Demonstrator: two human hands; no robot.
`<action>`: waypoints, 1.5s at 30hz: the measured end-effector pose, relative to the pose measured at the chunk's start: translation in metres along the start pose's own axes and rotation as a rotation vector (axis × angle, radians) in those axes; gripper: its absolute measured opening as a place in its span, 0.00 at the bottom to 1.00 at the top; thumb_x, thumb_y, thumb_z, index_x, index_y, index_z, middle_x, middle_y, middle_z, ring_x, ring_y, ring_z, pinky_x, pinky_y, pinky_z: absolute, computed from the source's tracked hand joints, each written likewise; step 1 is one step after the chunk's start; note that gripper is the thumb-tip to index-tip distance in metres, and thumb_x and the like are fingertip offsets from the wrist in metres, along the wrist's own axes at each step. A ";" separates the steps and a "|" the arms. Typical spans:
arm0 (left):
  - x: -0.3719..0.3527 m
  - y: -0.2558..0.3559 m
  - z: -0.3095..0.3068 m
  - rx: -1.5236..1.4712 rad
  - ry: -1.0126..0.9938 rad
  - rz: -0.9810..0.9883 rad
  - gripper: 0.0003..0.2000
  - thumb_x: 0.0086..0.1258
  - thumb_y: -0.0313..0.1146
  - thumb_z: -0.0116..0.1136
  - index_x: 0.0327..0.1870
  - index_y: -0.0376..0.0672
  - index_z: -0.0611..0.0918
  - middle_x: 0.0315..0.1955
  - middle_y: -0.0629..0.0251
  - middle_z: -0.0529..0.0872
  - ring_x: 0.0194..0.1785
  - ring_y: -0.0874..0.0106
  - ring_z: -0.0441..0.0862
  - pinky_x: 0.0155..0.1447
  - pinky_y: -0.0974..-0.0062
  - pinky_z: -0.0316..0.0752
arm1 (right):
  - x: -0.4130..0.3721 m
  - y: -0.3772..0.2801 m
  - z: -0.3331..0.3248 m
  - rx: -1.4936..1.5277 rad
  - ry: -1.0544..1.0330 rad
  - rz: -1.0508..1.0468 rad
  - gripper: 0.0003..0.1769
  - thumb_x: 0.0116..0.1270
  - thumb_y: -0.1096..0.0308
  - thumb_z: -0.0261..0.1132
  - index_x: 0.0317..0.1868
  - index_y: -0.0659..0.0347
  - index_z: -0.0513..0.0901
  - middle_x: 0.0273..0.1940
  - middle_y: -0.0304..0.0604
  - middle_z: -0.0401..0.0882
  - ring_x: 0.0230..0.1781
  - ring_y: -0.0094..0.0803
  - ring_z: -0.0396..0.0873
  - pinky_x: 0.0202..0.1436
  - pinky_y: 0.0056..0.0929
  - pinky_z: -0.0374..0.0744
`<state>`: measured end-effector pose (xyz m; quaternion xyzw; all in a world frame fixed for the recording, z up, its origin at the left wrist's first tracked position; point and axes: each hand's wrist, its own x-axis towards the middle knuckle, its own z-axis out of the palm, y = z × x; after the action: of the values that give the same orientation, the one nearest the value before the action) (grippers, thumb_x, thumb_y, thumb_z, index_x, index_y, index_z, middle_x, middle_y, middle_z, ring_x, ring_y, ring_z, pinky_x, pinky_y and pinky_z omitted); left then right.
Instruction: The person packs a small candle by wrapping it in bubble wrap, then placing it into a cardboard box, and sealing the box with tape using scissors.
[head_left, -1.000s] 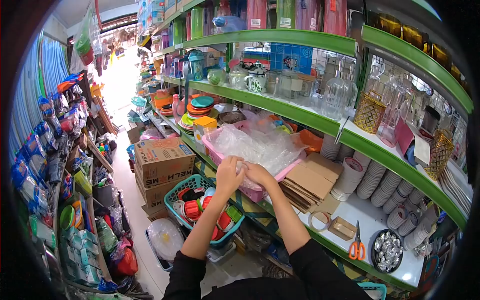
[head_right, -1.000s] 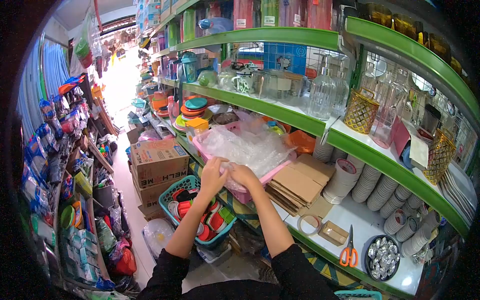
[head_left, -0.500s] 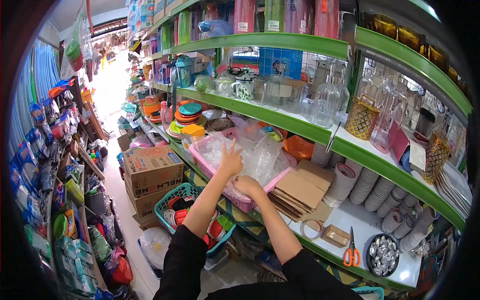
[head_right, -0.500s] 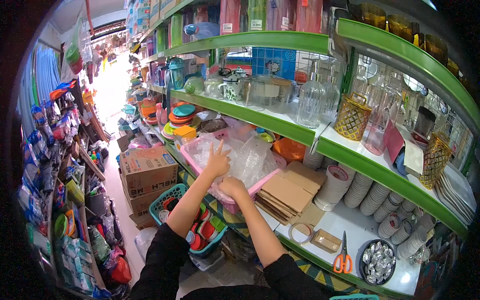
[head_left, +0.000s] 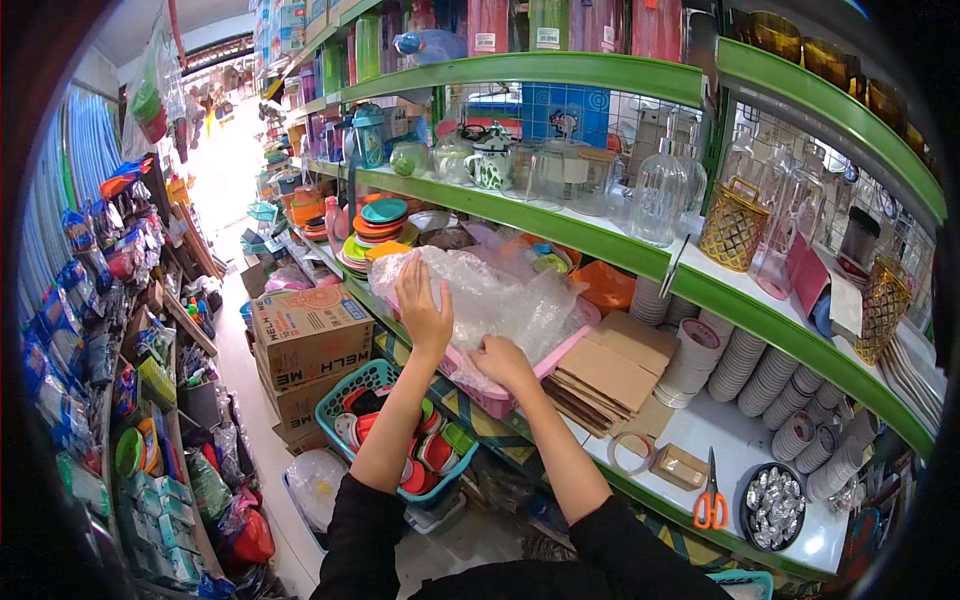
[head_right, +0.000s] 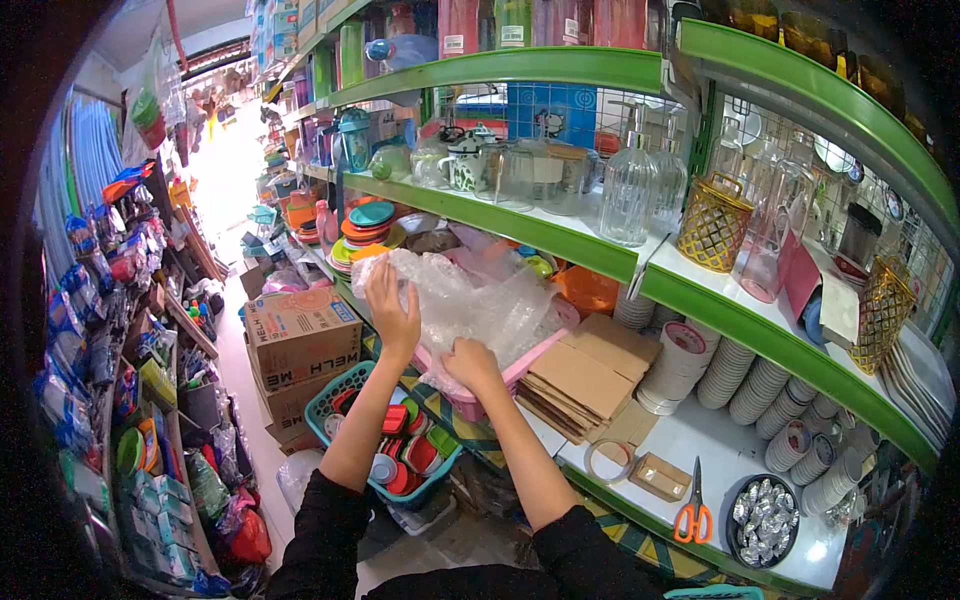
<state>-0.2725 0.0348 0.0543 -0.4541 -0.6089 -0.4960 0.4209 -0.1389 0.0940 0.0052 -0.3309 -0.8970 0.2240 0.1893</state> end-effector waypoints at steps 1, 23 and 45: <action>-0.002 0.000 -0.005 -0.042 0.016 -0.010 0.23 0.62 0.30 0.54 0.58 0.29 0.71 0.63 0.54 0.68 0.66 0.53 0.63 0.68 0.57 0.57 | -0.001 0.003 0.002 -0.023 0.149 -0.090 0.25 0.59 0.52 0.57 0.38 0.71 0.82 0.38 0.63 0.80 0.40 0.56 0.79 0.49 0.44 0.75; -0.065 0.009 -0.046 -0.314 -0.289 0.194 0.04 0.55 0.29 0.58 0.31 0.42 0.81 0.39 0.60 0.80 0.48 0.57 0.76 0.54 0.61 0.69 | -0.014 0.012 -0.020 1.139 1.168 -0.076 0.30 0.55 0.84 0.56 0.61 0.66 0.64 0.61 0.54 0.63 0.64 0.45 0.61 0.68 0.38 0.58; -0.056 -0.036 0.005 -0.394 -0.300 -0.638 0.14 0.62 0.34 0.60 0.47 0.37 0.82 0.46 0.52 0.84 0.44 0.62 0.84 0.59 0.65 0.72 | -0.022 -0.005 -0.026 -0.327 -0.027 0.119 0.32 0.58 0.38 0.56 0.50 0.56 0.81 0.53 0.47 0.78 0.57 0.45 0.71 0.58 0.51 0.68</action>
<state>-0.2951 0.0288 -0.0084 -0.3816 -0.6671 -0.6372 0.0570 -0.1134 0.0828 0.0255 -0.4066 -0.9028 0.0903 0.1071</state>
